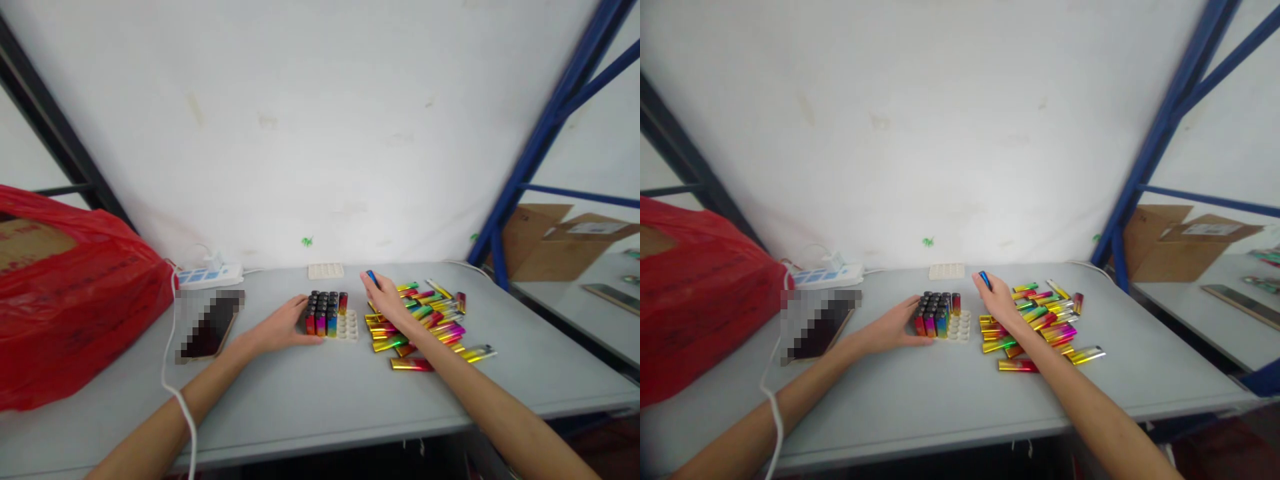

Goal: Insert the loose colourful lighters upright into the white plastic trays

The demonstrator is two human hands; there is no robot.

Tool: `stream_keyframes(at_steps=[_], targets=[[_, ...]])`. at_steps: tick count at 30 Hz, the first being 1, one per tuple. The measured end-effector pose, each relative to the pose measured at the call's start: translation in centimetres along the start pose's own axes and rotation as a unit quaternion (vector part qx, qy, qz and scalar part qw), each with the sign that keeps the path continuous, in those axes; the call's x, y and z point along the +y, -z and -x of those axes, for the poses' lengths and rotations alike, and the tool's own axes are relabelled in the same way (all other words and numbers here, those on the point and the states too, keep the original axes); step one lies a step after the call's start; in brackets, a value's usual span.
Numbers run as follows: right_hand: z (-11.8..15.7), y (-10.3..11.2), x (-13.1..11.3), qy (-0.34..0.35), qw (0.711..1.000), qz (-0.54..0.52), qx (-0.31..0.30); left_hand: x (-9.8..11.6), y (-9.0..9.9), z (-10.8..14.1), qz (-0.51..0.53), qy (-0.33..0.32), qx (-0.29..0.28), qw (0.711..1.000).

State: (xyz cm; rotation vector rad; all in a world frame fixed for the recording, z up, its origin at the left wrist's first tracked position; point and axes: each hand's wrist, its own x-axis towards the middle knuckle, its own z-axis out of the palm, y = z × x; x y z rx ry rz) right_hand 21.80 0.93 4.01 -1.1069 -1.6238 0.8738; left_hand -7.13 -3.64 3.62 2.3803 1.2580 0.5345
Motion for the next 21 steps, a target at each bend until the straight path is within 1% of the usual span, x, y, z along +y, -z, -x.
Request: stream_keyframes(at_steps=[2,4,9,12,16,21], targets=[[0.2,0.1,-0.2,0.063,0.994,0.076,0.037,0.0,0.0,0.0,0.004,-0.002,0.003,1.000],[0.3,0.2,-0.3,0.088,0.989,0.113,0.047,0.0,0.0,0.0,0.005,-0.004,0.003,1.000],[0.3,0.3,-0.2,0.065,0.988,0.131,0.039,-0.1,0.0,0.0,0.002,0.000,-0.005,1.000],[0.3,0.1,-0.2,0.073,0.985,0.151,0.036,-0.1,0.0,0.0,0.004,-0.004,-0.003,1.000],[0.6,-0.1,-0.5,0.098,0.976,0.192,0.017,-0.2,0.0,0.0,0.004,-0.011,0.005,1.000],[1.3,-0.3,-1.3,0.157,0.959,0.229,-0.056,-0.4,-0.2,0.1,0.008,-0.021,0.012,1.000]])
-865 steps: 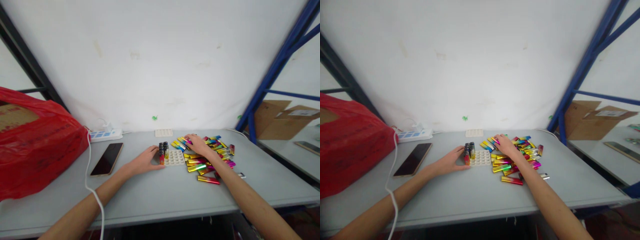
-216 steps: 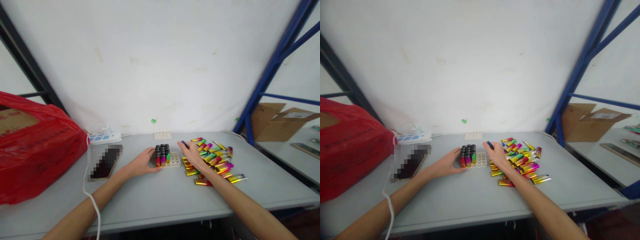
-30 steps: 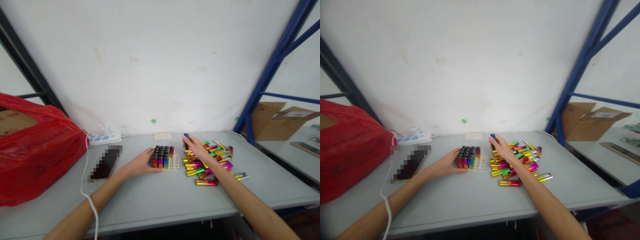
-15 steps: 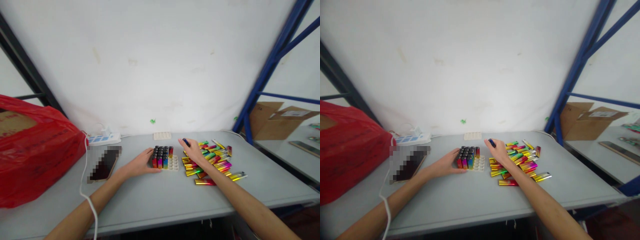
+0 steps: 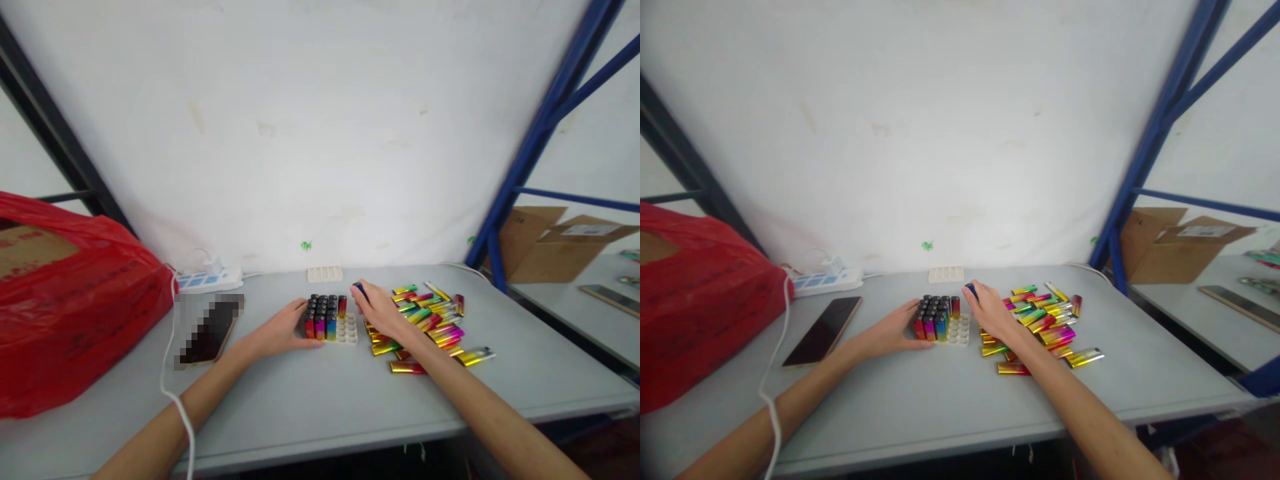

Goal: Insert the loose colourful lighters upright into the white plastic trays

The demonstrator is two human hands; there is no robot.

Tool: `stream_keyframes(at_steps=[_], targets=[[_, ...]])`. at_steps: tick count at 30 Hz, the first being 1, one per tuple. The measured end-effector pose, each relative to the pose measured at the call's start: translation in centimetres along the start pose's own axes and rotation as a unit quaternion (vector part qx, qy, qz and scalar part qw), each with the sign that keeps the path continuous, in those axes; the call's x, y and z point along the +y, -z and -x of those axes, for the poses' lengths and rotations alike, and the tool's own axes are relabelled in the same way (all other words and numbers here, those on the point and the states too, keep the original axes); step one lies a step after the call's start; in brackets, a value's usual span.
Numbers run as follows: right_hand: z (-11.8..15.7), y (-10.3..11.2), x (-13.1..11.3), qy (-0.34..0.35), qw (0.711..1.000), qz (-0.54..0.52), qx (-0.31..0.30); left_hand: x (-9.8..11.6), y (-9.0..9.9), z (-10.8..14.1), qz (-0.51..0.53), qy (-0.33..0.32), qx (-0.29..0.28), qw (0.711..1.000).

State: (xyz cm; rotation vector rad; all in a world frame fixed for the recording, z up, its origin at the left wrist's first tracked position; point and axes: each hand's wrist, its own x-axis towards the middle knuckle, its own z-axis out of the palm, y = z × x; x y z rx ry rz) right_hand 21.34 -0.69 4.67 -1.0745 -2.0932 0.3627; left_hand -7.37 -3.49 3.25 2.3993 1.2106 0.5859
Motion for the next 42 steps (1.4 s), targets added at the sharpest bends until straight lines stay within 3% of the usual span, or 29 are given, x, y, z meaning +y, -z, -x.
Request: stream_keyframes(at_steps=[4,9,13,19,22,26,30,33,36,42], targets=[[0.1,0.2,-0.6,0.046,0.996,0.069,-0.044,0.0,-0.1,0.1,-0.007,0.008,-0.005,1.000],[0.0,0.3,-0.7,0.019,0.986,0.103,-0.128,0.0,0.0,0.1,-0.006,0.014,-0.019,1.000],[0.1,0.2,-0.6,0.014,0.983,0.106,-0.146,0.1,0.1,0.1,-0.005,0.009,-0.017,1.000],[0.3,-0.3,-1.1,0.077,0.958,0.233,-0.150,0.0,0.0,0.0,-0.008,0.001,-0.006,1.000],[0.3,-0.1,-0.9,0.097,0.954,0.237,-0.153,0.0,0.0,0.1,-0.007,0.002,-0.004,1.000],[0.1,1.7,1.4,0.117,0.964,0.192,-0.142,0.1,0.1,0.1,-0.014,0.009,-0.012,1.000],[0.2,4.6,5.8,0.050,0.977,0.183,-0.098,0.0,0.1,0.0,-0.027,0.018,-0.015,0.999],[0.3,6.2,8.1,0.021,0.973,0.161,-0.164,0.0,0.0,-0.1,-0.029,0.015,-0.014,0.999],[0.1,6.6,8.4,0.002,0.962,0.144,-0.230,0.0,0.1,-0.1,-0.029,0.009,-0.012,0.999],[-0.2,5.8,7.7,-0.003,0.959,0.170,-0.228,0.0,0.1,0.0,-0.029,0.016,-0.005,0.999]])
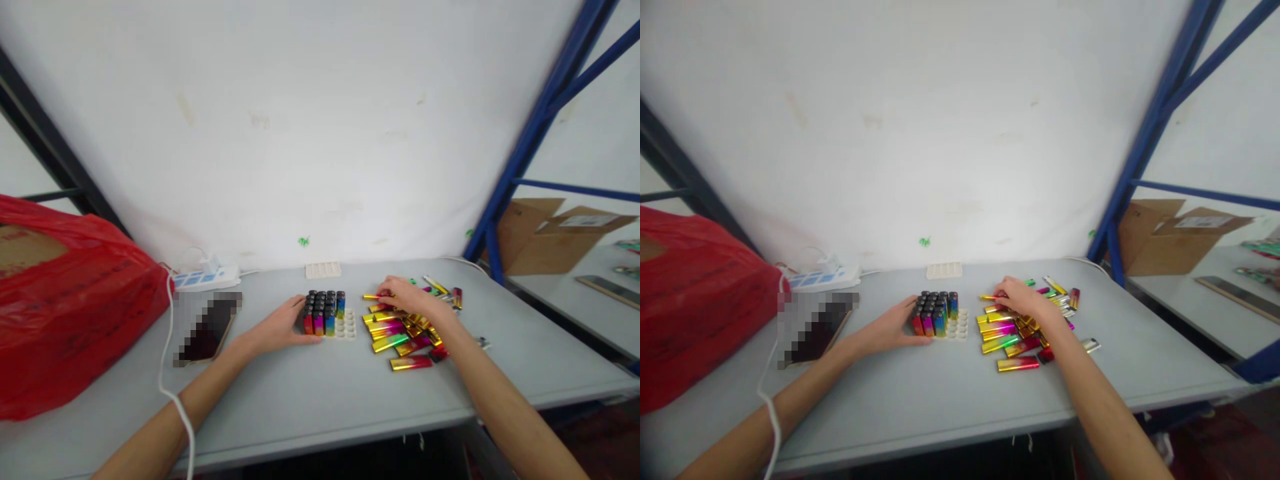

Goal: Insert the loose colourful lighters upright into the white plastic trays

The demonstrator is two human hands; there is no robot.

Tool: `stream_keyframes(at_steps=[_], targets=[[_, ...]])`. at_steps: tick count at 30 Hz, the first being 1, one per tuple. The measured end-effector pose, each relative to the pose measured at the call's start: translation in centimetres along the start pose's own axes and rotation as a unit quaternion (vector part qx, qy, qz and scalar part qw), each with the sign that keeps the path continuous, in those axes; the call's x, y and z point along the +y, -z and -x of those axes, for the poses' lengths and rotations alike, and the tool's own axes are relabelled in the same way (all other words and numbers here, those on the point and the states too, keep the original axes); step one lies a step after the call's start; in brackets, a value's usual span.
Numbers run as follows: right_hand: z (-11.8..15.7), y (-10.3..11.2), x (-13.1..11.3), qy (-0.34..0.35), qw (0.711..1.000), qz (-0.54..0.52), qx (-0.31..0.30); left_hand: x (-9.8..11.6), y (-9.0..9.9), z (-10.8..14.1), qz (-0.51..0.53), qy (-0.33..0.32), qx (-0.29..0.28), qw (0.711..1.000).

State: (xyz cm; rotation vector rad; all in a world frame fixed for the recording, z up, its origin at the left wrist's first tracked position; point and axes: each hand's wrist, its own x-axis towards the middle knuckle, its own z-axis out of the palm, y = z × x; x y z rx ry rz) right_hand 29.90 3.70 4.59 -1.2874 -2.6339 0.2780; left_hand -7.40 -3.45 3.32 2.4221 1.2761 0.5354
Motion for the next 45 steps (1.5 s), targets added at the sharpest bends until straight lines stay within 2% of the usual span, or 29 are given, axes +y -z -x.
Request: stream_keyframes(at_steps=[7,10,12,15,19,20,22,24,28,31,35,39,45], targets=[[-0.3,0.1,-1.3,-0.033,0.989,-0.055,0.134,0.2,0.0,0.1,0.010,-0.008,0.005,1.000],[-0.8,0.1,-2.3,-0.023,0.969,-0.144,0.197,0.3,0.1,0.1,0.013,0.004,-0.003,1.000],[-1.3,-0.2,-3.0,-0.035,0.949,-0.225,0.217,0.4,0.1,0.1,0.017,0.010,-0.004,1.000],[-1.7,-1.1,-3.8,-0.065,0.900,-0.375,0.213,0.4,0.1,0.0,0.022,0.008,-0.004,1.000],[-1.6,-2.1,-5.5,-0.071,0.797,-0.584,0.137,0.4,0.1,0.0,0.023,-0.001,-0.004,1.000],[-1.5,-2.1,-6.0,-0.064,0.780,-0.612,0.114,0.4,0.2,0.0,0.024,-0.002,-0.002,1.000],[-1.3,-2.0,-7.0,-0.049,0.764,-0.638,0.088,0.5,0.2,0.1,0.025,-0.002,0.000,1.000],[-1.2,-1.8,-7.8,-0.039,0.770,-0.632,0.085,0.6,0.2,0.1,0.021,0.005,-0.002,1.000],[-1.3,-1.7,-8.2,-0.019,0.813,-0.575,0.086,0.7,0.3,0.1,0.016,0.004,-0.008,1.000],[-1.4,-1.9,-8.1,-0.029,0.803,-0.592,0.063,0.7,0.3,0.1,0.015,-0.003,-0.007,1.000],[-1.7,-2.4,-8.4,-0.094,0.795,-0.597,0.042,0.7,0.3,0.1,0.016,0.000,-0.003,1.000],[-2.1,-3.1,-9.2,-0.145,0.795,-0.582,0.085,0.9,0.4,0.1,0.021,0.000,-0.004,1.000],[-2.4,-3.7,-9.7,-0.144,0.809,-0.553,0.134,0.6,0.3,0.1,0.024,-0.003,0.001,1.000]])
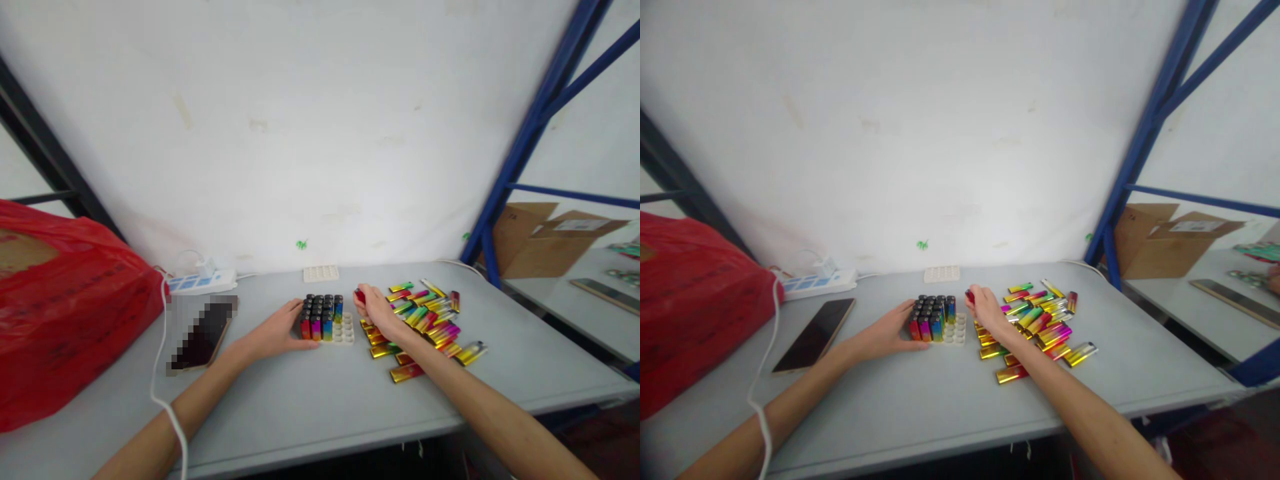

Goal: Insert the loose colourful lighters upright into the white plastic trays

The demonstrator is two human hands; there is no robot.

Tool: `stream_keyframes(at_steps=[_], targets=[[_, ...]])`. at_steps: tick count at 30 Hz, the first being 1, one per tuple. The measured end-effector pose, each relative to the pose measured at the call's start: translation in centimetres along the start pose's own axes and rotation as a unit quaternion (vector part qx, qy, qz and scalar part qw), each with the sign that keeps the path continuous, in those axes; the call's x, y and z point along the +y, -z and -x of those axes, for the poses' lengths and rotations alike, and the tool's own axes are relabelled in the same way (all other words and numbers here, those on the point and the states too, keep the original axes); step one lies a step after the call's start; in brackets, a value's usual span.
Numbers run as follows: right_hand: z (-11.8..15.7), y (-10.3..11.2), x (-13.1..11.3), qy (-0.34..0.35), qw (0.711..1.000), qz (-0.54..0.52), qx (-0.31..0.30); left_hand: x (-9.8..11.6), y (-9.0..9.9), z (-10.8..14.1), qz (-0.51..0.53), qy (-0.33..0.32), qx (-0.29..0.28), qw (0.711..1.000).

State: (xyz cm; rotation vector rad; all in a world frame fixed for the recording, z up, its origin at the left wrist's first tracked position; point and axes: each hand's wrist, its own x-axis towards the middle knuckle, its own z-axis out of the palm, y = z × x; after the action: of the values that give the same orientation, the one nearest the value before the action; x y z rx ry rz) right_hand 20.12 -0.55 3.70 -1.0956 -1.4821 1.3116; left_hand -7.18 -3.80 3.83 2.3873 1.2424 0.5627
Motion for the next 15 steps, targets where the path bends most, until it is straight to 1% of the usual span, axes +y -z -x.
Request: stream_keyframes(at_steps=[5,6,8,9,10,12,14,15], targets=[[-0.1,0.7,-0.1,0.029,0.998,0.043,-0.018,-0.3,-0.2,0.0,-0.006,-0.003,-0.001,1.000],[0.0,0.9,-0.3,0.045,0.997,0.063,-0.024,-0.4,-0.2,0.0,-0.004,-0.004,-0.002,1.000],[0.5,1.4,-0.9,0.101,0.985,0.135,-0.029,-0.4,-0.3,0.0,0.000,-0.003,-0.004,1.000],[0.8,1.6,-1.3,0.139,0.972,0.186,-0.031,-0.4,-0.3,-0.1,0.003,-0.003,-0.004,1.000],[1.1,1.8,-1.7,0.179,0.953,0.242,-0.034,-0.3,-0.3,-0.1,0.004,-0.003,-0.005,1.000],[1.7,2.0,-2.6,0.250,0.906,0.338,-0.052,-0.3,-0.3,-0.1,0.007,-0.007,-0.005,1.000],[2.1,2.1,-3.2,0.288,0.870,0.393,-0.073,-0.3,-0.2,-0.1,0.007,-0.008,-0.005,1.000],[2.2,2.0,-3.3,0.294,0.860,0.408,-0.084,-0.3,-0.2,-0.1,0.007,-0.008,-0.006,1.000]])
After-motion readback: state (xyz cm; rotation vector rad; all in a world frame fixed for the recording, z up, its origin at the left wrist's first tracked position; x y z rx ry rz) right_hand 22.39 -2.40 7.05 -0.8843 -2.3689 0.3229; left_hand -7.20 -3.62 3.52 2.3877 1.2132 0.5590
